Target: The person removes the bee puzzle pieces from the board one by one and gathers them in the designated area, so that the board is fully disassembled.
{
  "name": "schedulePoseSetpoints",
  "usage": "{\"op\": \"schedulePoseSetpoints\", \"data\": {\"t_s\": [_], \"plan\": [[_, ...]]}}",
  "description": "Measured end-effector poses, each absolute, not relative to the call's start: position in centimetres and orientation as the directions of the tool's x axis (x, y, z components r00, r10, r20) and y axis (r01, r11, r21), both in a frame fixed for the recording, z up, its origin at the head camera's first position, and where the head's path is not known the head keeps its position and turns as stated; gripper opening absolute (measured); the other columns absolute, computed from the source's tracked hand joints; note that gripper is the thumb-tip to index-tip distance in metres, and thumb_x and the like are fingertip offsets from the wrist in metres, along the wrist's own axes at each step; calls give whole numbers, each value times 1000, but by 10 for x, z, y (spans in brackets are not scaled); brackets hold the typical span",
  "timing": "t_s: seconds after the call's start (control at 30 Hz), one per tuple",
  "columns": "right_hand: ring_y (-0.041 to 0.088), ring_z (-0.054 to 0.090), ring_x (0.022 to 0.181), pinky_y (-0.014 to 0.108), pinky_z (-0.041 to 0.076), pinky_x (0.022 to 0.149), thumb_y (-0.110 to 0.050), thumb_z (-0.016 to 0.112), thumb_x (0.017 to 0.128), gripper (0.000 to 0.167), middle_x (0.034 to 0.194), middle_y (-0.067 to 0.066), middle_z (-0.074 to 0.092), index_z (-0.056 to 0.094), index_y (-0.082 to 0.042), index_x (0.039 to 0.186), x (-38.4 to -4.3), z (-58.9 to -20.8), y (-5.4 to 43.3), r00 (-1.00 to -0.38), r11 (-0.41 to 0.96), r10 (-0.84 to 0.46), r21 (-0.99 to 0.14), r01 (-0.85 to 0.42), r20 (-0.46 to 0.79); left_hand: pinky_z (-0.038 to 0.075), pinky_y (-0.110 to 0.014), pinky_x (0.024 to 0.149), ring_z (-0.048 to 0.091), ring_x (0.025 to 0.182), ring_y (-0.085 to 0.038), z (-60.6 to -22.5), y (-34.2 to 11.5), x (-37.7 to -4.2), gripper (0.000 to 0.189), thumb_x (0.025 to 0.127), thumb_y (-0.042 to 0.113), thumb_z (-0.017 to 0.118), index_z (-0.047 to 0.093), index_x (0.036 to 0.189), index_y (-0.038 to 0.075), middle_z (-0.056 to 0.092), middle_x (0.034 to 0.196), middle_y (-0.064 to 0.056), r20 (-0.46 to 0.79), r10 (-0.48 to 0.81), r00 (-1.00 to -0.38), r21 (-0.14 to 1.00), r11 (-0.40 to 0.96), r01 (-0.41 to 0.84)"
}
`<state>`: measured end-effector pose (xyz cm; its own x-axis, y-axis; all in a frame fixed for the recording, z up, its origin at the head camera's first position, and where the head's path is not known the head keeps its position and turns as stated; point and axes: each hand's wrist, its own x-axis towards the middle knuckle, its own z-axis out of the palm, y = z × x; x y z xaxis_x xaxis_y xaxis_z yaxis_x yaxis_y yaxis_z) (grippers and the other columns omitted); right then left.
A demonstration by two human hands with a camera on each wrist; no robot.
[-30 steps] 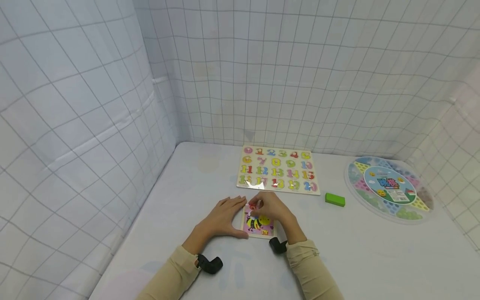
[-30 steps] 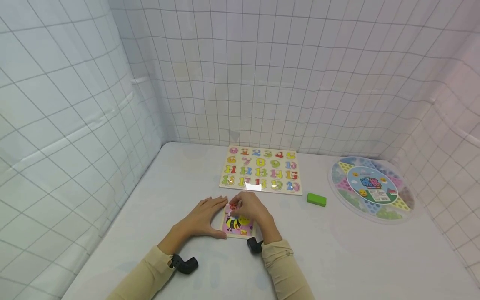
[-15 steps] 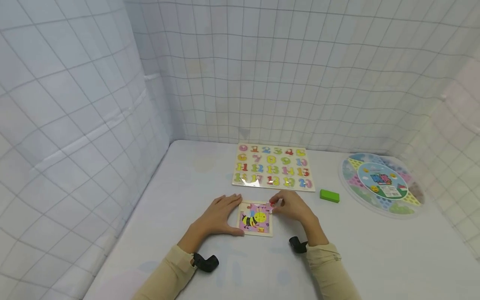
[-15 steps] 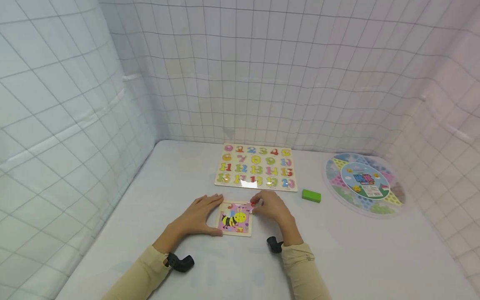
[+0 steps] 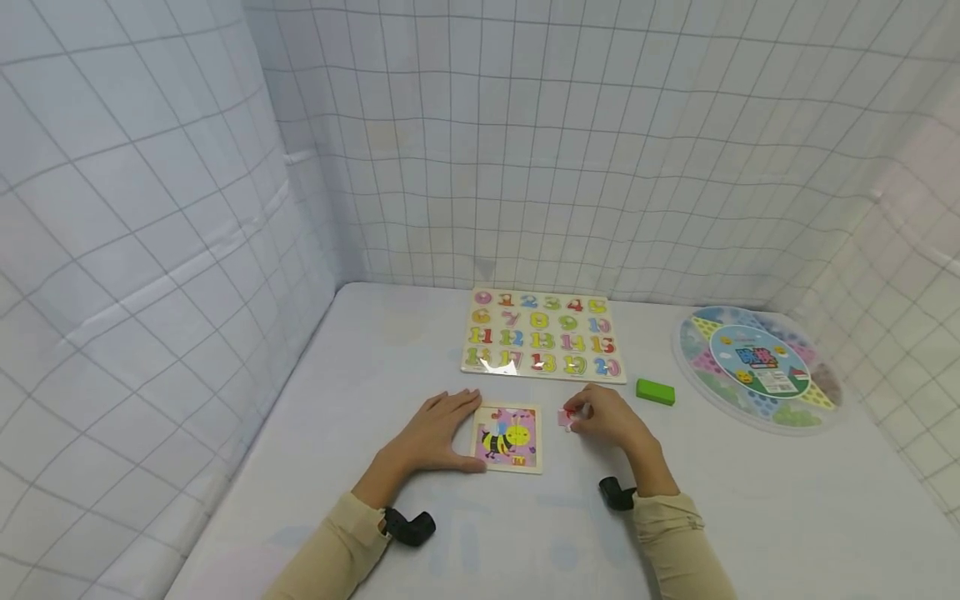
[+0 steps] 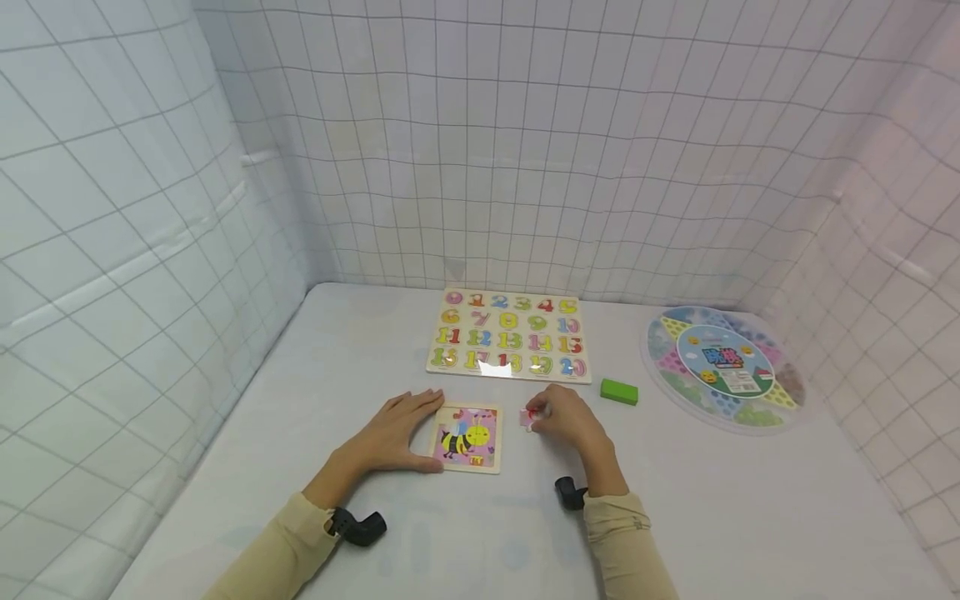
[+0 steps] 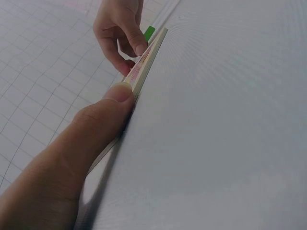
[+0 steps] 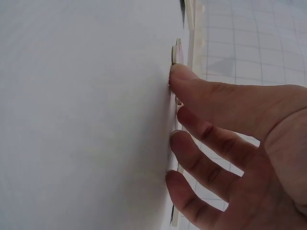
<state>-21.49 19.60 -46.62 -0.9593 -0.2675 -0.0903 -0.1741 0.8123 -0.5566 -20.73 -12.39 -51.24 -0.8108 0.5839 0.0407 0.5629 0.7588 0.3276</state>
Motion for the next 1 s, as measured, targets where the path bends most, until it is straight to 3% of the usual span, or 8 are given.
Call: {"op": "schedulePoseSetpoints", "data": {"t_s": [0.27, 0.53, 1.0], "plan": [[14, 52, 75, 26, 46, 66, -6, 80, 76, 28, 93, 2, 66, 74, -5, 104, -213, -462, 197, -953, 795, -291, -577, -190, -88, 18, -48, 123, 25, 150, -20, -511, -124, -207, 112, 68, 79, 63, 30, 154, 14, 29, 161, -1, 31, 581, -813, 346, 757, 555], [14, 51, 73, 24, 44, 62, -14, 84, 74, 35, 89, 2, 64, 73, -6, 106, -215, -465, 193, -952, 765, -299, -612, -202, -60, 16, -47, 123, 23, 151, -19, -513, -123, -207, 113, 68, 80, 63, 29, 154, 15, 27, 162, 1, 18, 573, -819, 353, 763, 542], [13, 52, 76, 24, 45, 63, -20, 84, 75, 34, 92, 0, 66, 73, -10, 106, -223, -459, 142, -918, 706, -392, -661, -254, -66, 17, -47, 123, 23, 151, -18, -510, -123, -205, 112, 68, 81, 62, 29, 154, 16, 28, 162, 2, 11, 569, -823, 338, 772, 538]]}}
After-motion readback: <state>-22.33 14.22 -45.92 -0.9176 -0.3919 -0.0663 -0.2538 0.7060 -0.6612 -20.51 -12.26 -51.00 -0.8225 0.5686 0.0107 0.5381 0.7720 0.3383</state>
